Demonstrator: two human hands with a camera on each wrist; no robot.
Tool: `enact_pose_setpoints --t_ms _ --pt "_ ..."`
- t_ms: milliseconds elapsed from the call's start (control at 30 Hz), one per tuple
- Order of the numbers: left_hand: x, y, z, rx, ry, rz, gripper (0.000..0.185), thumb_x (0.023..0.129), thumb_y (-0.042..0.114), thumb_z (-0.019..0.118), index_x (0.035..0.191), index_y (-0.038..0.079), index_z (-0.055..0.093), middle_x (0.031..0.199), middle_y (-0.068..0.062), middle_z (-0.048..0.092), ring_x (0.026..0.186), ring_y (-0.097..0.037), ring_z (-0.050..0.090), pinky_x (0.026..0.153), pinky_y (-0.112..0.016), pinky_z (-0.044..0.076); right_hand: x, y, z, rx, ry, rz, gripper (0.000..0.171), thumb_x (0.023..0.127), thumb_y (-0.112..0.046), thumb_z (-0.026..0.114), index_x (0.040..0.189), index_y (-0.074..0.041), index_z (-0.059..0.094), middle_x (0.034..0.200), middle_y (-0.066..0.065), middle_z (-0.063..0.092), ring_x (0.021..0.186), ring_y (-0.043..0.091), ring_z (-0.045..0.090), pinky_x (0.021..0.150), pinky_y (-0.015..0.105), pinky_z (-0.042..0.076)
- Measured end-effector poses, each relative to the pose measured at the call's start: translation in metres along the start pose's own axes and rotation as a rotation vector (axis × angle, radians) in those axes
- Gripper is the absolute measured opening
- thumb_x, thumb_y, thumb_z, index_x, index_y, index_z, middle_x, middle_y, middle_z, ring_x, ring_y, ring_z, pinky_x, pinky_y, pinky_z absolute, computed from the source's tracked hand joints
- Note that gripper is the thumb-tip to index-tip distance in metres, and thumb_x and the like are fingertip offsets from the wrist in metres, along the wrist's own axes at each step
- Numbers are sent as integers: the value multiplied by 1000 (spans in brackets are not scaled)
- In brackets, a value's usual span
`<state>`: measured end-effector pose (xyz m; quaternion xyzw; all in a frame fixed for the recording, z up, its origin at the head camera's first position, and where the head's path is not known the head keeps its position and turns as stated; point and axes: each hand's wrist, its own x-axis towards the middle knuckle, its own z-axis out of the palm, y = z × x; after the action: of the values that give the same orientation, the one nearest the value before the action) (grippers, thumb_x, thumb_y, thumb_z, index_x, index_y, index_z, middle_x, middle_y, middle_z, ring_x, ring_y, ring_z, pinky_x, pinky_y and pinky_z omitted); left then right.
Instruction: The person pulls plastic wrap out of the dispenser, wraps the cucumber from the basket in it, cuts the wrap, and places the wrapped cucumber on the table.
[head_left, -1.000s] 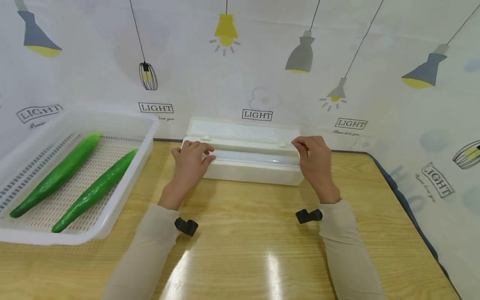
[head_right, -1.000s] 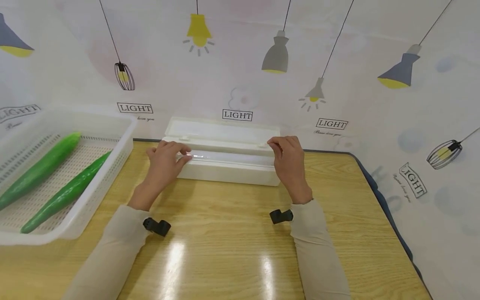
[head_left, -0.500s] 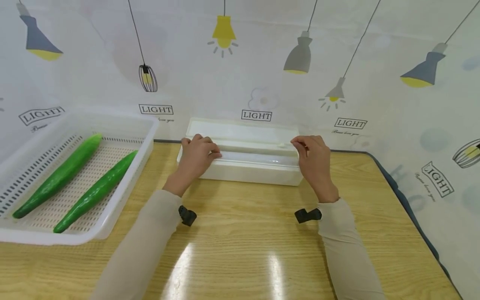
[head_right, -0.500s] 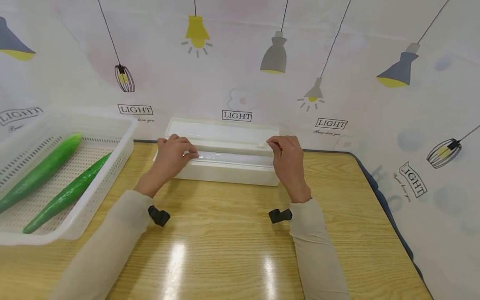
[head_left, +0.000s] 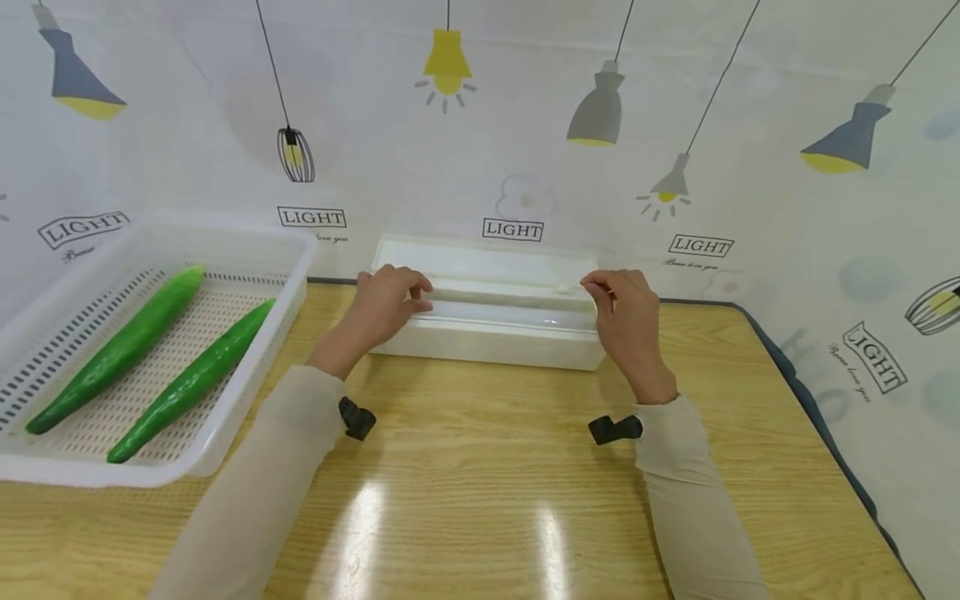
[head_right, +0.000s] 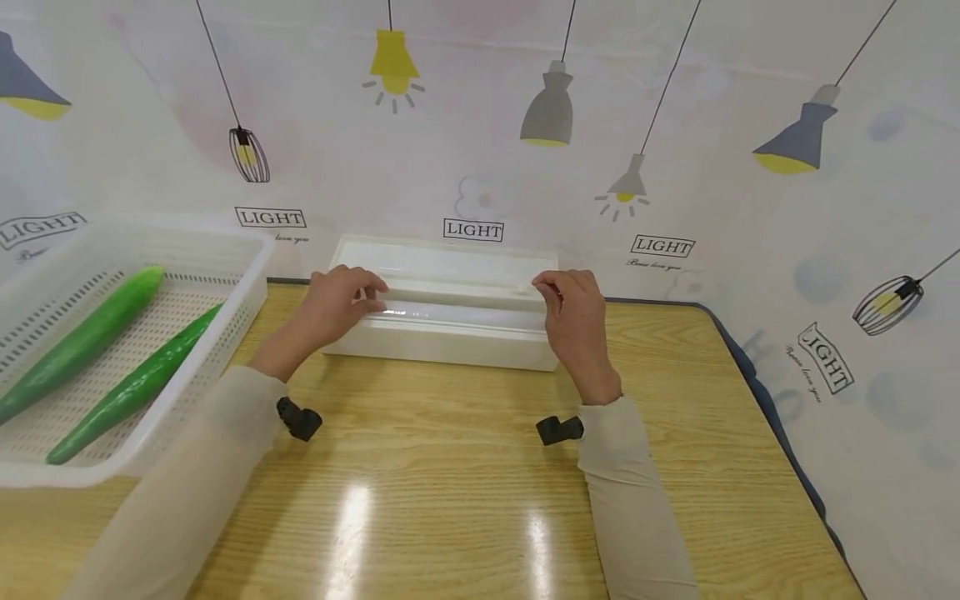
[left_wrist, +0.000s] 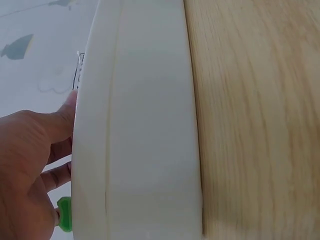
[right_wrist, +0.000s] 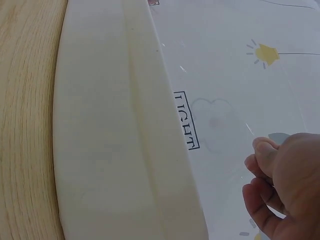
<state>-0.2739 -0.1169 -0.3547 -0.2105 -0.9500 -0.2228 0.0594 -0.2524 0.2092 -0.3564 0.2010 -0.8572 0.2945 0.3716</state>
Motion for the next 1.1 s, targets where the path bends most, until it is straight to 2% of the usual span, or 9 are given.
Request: enact_pose_setpoints --t_ms 200,333,467,600,767,867,1000,1100 --pt "0 4 0 33 -23 24 12 89 21 68 95 13 75 92 0 65 89 -25 51 93 -64 27 0 1 1 -2 0 5 13 92 -8 62 91 1 70 84 16 66 79 30 55 68 39 49" --pt "0 1 2 62 6 3 9 93 20 64 92 15 72 85 2 65 83 -23 50 90 -59 27 -1 2 2 5 -4 7 13 92 -8 62 92 1 70 84 15 66 79 30 55 68 38 48" --pt "-2 0 2 83 52 -10 12 96 22 58 95 14 68 79 1 64 78 -23 51 81 -51 28 0 2 2 17 3 -8 13 92 -8 62 92 2 70 84 16 66 79 30 55 68 38 48" --pt "-3 4 -5 103 138 50 13 96 22 58 96 12 66 82 -1 64 76 -23 52 79 -48 32 1 1 1 19 12 -11 13 92 -8 61 93 2 70 84 16 65 79 31 55 68 39 48" --pt "-3 10 -14 112 237 193 9 94 16 61 94 8 64 85 -5 65 70 -24 55 72 -45 42 1 3 -2 12 19 6 15 92 -9 61 93 2 70 85 17 65 80 31 54 69 39 49" --pt "-5 12 -17 51 220 227 9 94 13 60 96 5 63 87 -8 63 68 -23 56 67 -40 46 0 6 -3 1 13 15 16 92 -11 61 94 2 70 83 16 65 79 31 55 68 39 48" --pt "-7 11 -18 -22 168 176 12 95 11 59 101 4 66 90 -8 62 77 -24 57 70 -38 46 -3 7 -7 -8 -4 24 16 92 -11 61 95 2 71 86 17 66 81 32 56 69 41 48" --pt "-9 5 -20 -10 190 163 12 92 9 63 101 4 70 87 -8 63 78 -25 55 70 -39 45 -3 6 -8 -11 -17 21 16 92 -11 61 95 2 71 89 17 66 82 32 56 70 41 48"
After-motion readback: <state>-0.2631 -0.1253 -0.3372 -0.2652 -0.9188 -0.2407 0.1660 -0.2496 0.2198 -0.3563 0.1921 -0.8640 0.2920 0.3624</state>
